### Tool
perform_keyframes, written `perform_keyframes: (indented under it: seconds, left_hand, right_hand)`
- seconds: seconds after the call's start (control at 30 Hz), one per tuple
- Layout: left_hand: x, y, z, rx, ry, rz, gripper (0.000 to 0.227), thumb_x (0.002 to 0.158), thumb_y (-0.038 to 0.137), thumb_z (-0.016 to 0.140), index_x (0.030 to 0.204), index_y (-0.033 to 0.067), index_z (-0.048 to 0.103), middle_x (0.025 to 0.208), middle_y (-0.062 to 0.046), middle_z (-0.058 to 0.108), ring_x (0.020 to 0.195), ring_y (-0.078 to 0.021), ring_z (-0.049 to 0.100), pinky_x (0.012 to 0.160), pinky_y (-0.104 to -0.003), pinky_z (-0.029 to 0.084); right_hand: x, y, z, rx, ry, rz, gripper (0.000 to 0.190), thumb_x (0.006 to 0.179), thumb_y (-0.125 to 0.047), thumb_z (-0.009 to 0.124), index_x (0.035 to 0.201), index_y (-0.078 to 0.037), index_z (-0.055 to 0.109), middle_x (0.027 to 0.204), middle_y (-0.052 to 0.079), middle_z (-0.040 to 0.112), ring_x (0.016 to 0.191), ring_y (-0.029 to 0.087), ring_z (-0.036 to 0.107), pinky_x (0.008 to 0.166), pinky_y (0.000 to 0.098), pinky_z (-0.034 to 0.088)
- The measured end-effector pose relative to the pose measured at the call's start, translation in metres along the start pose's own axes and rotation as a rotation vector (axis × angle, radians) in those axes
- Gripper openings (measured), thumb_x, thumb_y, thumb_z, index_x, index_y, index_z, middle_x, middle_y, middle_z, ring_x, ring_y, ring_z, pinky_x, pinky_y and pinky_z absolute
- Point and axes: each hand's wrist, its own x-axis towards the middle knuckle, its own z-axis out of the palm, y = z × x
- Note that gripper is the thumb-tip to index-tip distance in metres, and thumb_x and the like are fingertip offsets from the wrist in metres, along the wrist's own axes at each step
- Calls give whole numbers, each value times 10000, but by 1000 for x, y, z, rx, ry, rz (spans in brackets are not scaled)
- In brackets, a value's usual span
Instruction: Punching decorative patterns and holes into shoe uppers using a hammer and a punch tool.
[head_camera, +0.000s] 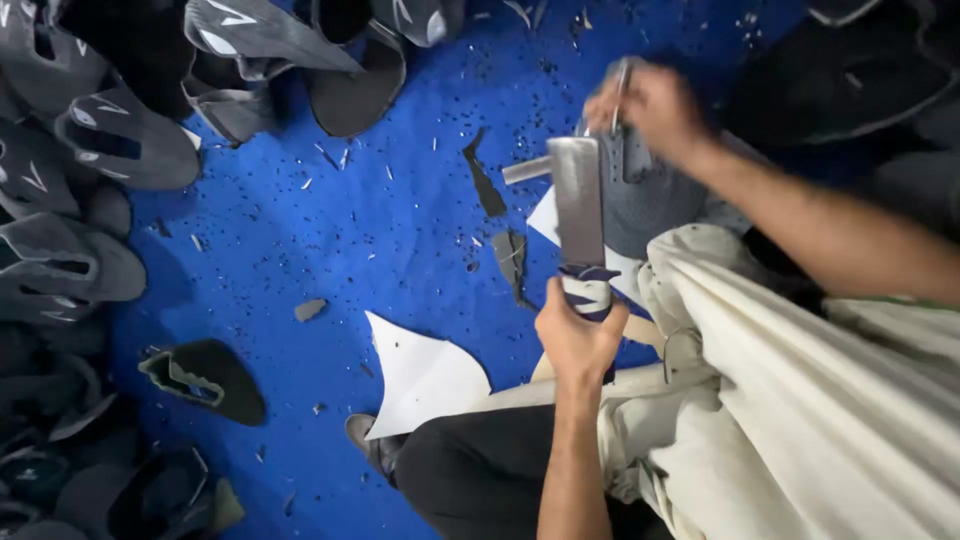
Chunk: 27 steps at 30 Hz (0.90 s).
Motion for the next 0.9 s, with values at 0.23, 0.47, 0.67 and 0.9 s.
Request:
perform_keyframes:
  seconds: [0.23,0.47,0.67,0.9]
  left_hand:
    - [-1,107,-81,-202,192,374,385,700,146,846,919,65,540,736,-53,600,592,-156,582,572,-282,463]
    - [41,10,-1,122,-32,151,406,717,234,844,939,27,573,781,-164,688,718,-352,667,643,-421,516]
    - [-49,-2,-65,257,-331,-324,579,720,381,825,1169,70,635,946,-176,762,906,-364,745,798,-446,573]
    - [23,-11,-53,460,-15,363,616,902,399,764,1301,-40,599,1200,-237,653,1063,-432,612,901,-513,488]
  right_hand:
    - [33,7,-9,93,52,233,146,1088,-125,534,1011,-17,594,1017,128,748,929,207,765,791,300,623]
    - [4,-2,-5,-796,56,-513,226,1035,-126,584,1130,35,712,1083,218,740,993,310,725,879,413,587]
    - [-9,-1,-52,544,271,87,175,1128,-108,504,1047,-29,638,1155,176,721,1070,272,744,996,418,633]
    - [-49,26,-96,59,295,348,147,1109,-101,599,1150,-85,740,783,6,524,641,86,400,562,251,308]
